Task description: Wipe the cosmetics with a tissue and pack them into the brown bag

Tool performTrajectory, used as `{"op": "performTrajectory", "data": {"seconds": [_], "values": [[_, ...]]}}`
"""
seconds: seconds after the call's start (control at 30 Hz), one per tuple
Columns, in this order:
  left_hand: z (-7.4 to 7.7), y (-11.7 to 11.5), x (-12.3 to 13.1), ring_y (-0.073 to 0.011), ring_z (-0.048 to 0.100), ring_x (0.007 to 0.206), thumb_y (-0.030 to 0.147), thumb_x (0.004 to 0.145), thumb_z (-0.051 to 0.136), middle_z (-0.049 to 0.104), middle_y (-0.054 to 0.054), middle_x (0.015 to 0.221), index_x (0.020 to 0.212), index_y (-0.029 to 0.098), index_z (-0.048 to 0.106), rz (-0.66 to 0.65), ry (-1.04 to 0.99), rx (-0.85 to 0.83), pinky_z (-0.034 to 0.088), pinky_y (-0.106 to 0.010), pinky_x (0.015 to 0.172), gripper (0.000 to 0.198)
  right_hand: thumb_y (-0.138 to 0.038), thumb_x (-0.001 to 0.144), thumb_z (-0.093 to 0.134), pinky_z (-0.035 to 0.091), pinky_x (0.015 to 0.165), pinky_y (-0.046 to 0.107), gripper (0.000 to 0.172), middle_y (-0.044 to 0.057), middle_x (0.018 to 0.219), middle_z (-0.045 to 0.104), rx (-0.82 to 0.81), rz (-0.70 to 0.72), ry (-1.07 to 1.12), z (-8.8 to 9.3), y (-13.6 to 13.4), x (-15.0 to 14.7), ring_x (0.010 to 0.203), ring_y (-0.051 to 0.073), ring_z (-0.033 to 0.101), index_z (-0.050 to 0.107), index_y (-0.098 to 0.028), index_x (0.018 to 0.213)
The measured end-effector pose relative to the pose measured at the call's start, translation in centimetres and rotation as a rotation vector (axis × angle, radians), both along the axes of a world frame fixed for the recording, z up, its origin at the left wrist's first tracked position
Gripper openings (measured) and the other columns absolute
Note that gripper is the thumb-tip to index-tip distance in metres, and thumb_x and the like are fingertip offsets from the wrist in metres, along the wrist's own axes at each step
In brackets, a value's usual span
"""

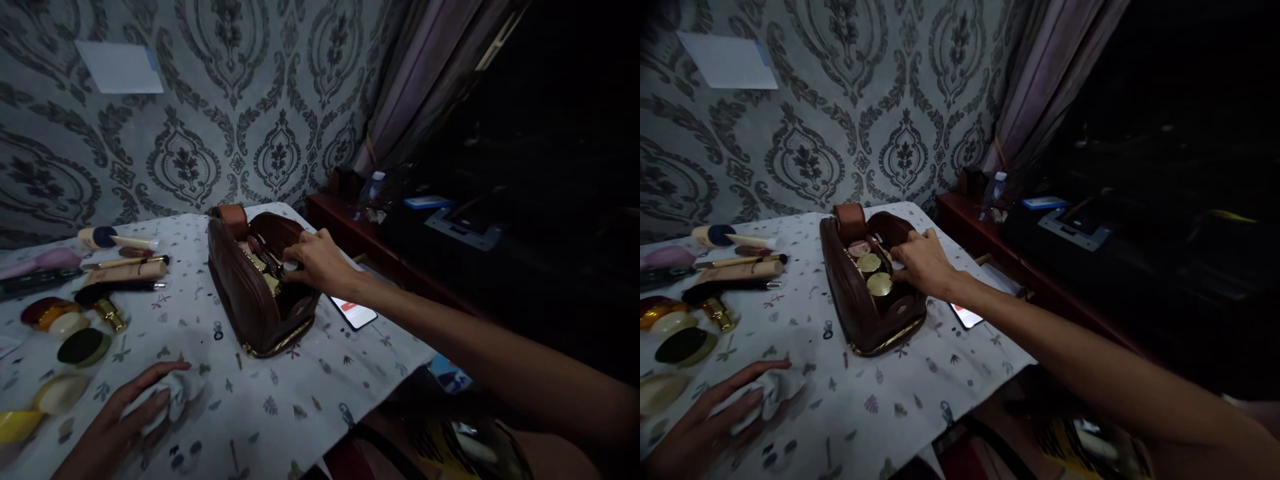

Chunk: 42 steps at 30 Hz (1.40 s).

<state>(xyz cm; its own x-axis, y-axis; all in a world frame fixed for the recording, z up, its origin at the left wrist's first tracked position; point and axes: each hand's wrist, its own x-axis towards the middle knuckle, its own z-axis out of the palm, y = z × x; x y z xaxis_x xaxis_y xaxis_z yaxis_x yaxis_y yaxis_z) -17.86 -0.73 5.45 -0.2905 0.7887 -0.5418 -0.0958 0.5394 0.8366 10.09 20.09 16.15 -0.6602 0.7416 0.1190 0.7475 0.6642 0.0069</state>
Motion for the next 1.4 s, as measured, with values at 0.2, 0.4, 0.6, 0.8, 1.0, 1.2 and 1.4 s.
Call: {"op": "performTrajectory", "data": {"seconds": [0.2,0.4,0.6,0.8,1.0,1.2,1.4], "values": [[0.4,0.2,0.3,-0.0377,0.056,0.122,0.067,0.046,0.084,0.065,-0.005,0.128,0.096,0.029,0.077,-0.023,0.017,-0.017,0.061,-0.033,0.077,0.063,-0.033,0.084,0.073,0.023,0.077,0.034,0.019,0.007,0.092,0.074,-0.045,0.043,-0.075,0.8,0.0,0.4,0.098,0.025,0.056,0.073,-0.023,0.1],[1.0,-0.1,1.0,-0.0352,0.061,0.113,0.07,0.047,0.082,0.067,-0.006,0.122,0.099,0.028,0.075,0.003,0.017,0.006,0.06,-0.031,0.072,0.067,-0.014,0.071,0.079,0.024,0.073,0.033,0.026,0.003,0.086,0.074,-0.142,0.152,-0.165,2.7,0.3,0.1,0.094,0.024,0.06,0.076,-0.028,0.093],[-0.1,0.3,-0.3,-0.0371,0.063,0.109,0.067,0.048,0.083,0.069,-0.008,0.117,0.1,0.027,0.075,-0.098,-0.012,-0.028,0.06,-0.034,0.071,0.066,-0.011,0.073,0.077,0.026,0.072,0.032,0.023,0.002,0.089,0.076,-0.118,0.144,-0.215,2.9,0.8,-0.2,0.09,0.022,0.065,0.076,-0.027,0.09],[0.4,0.1,0.7,-0.037,0.058,0.123,0.073,0.05,0.078,0.066,-0.005,0.13,0.1,0.028,0.075,-0.043,0.052,0.012,0.06,-0.033,0.081,0.068,-0.017,0.079,0.072,0.03,0.075,0.031,0.023,0.003,0.099,0.076,-0.114,0.107,-0.294,3.2,1.1,-0.5,0.098,0.023,0.066,0.075,-0.028,0.099],[0.5,0.0,0.5,-0.0369,0.058,0.124,0.077,0.058,0.07,0.064,-0.007,0.133,0.103,0.025,0.074,-0.142,0.193,0.031,0.06,-0.032,0.082,0.07,-0.016,0.087,0.058,0.03,0.079,0.036,0.02,0.011,0.101,0.074,-0.099,0.082,-0.48,4.5,-0.7,-1.9,0.099,0.025,0.065,0.072,-0.019,0.1],[0.0,-0.1,0.0,-0.0342,0.055,0.128,0.074,0.065,0.066,0.067,-0.005,0.129,0.104,0.028,0.076,-0.195,0.296,0.11,0.052,-0.034,0.1,0.061,-0.014,0.086,0.06,0.027,0.09,0.043,0.022,0.012,0.104,0.072,0.053,0.16,-0.526,3.7,-1.9,-1.9,0.108,0.028,0.057,0.07,-0.017,0.104],[-0.2,0.0,-0.7,-0.0338,0.06,0.123,0.074,0.069,0.063,0.069,-0.006,0.126,0.107,0.027,0.075,-0.261,0.365,0.135,0.051,-0.037,0.101,0.062,-0.011,0.087,0.057,0.03,0.091,0.044,0.018,0.014,0.107,0.072,0.047,0.263,-0.647,3.1,-2.0,-3.0,0.112,0.029,0.056,0.071,-0.014,0.098]]}}
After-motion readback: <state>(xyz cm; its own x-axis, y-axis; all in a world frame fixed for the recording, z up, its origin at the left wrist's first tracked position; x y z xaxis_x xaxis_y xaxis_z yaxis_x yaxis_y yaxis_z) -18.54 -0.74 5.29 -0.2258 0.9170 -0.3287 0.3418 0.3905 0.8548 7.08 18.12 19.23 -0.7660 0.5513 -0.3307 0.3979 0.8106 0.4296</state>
